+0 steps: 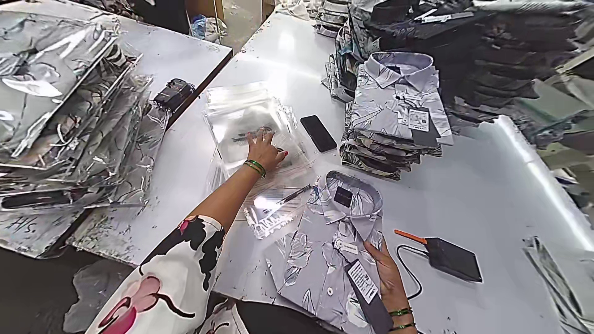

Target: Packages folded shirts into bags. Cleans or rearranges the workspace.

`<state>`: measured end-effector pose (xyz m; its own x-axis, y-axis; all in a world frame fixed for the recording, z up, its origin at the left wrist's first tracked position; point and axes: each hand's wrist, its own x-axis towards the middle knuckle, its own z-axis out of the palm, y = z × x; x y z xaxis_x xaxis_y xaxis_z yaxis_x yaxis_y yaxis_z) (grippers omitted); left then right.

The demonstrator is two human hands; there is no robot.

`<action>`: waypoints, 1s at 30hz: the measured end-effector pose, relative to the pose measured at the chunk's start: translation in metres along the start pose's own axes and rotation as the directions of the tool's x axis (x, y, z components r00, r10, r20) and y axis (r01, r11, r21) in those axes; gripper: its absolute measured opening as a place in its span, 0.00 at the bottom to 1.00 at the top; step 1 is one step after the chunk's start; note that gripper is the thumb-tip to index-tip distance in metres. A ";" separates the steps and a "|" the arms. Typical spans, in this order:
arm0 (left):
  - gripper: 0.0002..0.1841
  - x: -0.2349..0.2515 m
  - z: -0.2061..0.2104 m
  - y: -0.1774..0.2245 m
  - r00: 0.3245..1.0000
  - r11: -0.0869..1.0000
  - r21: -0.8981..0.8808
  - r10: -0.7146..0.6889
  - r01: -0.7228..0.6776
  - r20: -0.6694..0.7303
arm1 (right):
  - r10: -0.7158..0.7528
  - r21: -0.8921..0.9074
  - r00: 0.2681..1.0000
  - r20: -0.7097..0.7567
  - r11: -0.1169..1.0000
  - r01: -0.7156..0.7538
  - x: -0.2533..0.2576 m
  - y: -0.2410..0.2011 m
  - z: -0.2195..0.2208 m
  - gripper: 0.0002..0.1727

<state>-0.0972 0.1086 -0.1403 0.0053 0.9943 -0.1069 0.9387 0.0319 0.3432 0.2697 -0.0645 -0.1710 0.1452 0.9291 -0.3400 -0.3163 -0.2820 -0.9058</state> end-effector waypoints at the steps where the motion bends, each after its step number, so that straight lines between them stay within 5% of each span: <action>1: 0.32 0.008 0.002 -0.003 1.000 0.999 -0.053 -0.006 0.007 0.020 | 0.005 -0.008 1.000 0.010 1.000 -0.005 0.004 -0.001 0.004 0.38; 3: 0.31 0.021 0.008 -0.013 0.999 0.996 -0.093 -0.011 0.014 0.038 | 0.040 -0.081 0.997 0.069 0.996 -0.035 0.017 -0.003 0.014 0.38; 5: 0.31 0.031 0.010 -0.022 0.999 0.996 -0.089 0.033 -0.033 0.001 | 0.083 -0.353 0.989 0.120 0.935 -0.035 0.039 -0.010 0.025 0.34; 8: 0.35 0.044 0.016 -0.035 0.992 0.992 -0.035 0.125 -0.125 -0.010 | -0.078 -0.907 0.985 0.155 0.384 0.173 0.063 -0.049 0.060 0.29; 10: 0.36 0.048 0.022 -0.041 0.989 0.989 -0.016 0.146 -0.145 0.027 | -0.178 -0.930 0.940 0.292 0.179 0.322 0.077 -0.077 0.104 0.27; 13: 0.41 0.049 0.017 -0.037 0.973 0.985 0.015 0.164 -0.169 0.164 | -0.151 -0.841 0.865 0.479 0.201 0.502 0.141 -0.085 0.178 0.31; 18: 0.39 0.055 0.014 -0.040 0.955 0.974 0.039 0.211 -0.224 0.208 | -0.043 -0.966 0.966 0.257 0.015 0.258 0.266 -0.061 0.235 0.52; 22: 0.39 0.057 0.018 -0.042 0.956 0.973 0.032 0.217 -0.228 0.195 | -0.082 -0.977 0.975 0.205 0.043 0.209 0.292 -0.063 0.251 0.56; 25: 0.40 0.056 0.018 -0.041 0.957 0.974 0.019 0.219 -0.227 0.191 | -0.155 -0.917 0.956 0.250 0.279 0.285 0.298 -0.067 0.250 0.57; 27: 0.40 0.057 0.019 -0.041 0.958 0.973 0.014 0.223 -0.229 0.180 | -0.153 -0.818 0.901 0.407 0.377 0.434 0.301 -0.067 0.248 0.58; 30: 0.41 0.057 0.020 -0.040 0.958 0.974 0.026 0.218 -0.226 0.186 | -0.011 -0.800 0.827 0.562 0.246 0.547 0.299 -0.060 0.260 0.60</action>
<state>-0.1281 0.1620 -0.1786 0.2734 0.9407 -0.2009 0.9217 -0.1965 0.3344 0.0883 0.2926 -0.1524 -0.4030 0.9061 -0.1289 0.7516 0.2473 -0.6116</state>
